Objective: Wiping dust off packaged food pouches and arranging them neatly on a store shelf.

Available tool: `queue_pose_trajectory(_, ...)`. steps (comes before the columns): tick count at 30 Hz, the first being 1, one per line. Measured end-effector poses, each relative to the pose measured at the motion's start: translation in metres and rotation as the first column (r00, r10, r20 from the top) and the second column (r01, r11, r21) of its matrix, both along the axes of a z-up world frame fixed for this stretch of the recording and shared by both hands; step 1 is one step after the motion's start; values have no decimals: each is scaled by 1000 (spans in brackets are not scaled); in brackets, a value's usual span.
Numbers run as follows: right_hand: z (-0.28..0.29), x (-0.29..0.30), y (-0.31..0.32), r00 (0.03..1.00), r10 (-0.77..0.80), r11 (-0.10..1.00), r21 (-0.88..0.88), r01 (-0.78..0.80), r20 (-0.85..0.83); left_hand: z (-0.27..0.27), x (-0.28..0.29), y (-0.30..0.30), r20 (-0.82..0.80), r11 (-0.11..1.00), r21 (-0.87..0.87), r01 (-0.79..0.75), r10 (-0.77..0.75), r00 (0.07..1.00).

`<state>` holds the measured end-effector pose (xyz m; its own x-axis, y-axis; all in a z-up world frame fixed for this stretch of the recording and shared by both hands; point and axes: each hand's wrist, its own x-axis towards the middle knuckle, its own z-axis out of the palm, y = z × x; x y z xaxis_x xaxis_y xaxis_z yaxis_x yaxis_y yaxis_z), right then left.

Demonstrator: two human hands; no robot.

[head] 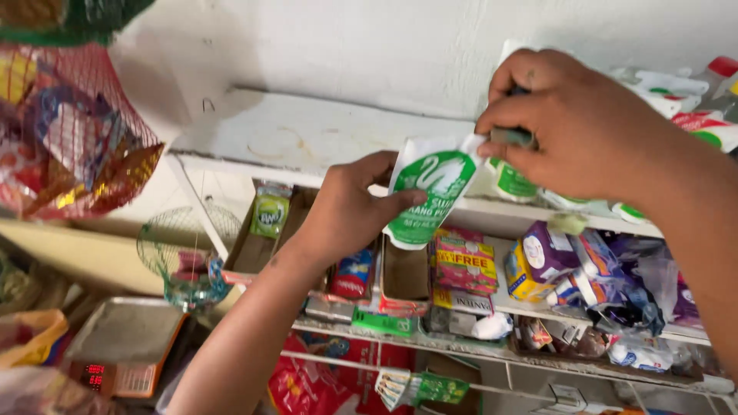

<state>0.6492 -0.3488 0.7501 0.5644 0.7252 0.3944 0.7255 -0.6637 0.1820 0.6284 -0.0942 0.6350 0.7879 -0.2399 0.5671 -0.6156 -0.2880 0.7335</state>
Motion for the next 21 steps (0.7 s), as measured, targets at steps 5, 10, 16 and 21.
queue_pose_trajectory(5, 23, 71, 9, 987, -128, 989, -59, 135, 101, 26, 97, 6, 32, 996, 92, 3, -6, 999)
queue_pose_trajectory(10, 18, 134, 8, 950, -242, 949, -156, 274, 197, 15, 180, -18, 7, 993, 115, -11, 11, 1000)
queue_pose_trajectory(16, 10, 178, 17, 885, -358, 885, -194, 423, 296, -7, 253, -54, 40, 1000, 14, -24, 23, 999)
queue_pose_trajectory(21, -2, 210, 15, 804, -445, 808, -211, 550, 394, -2, 277, -73, -181, 991, 119, -56, 77, 981)
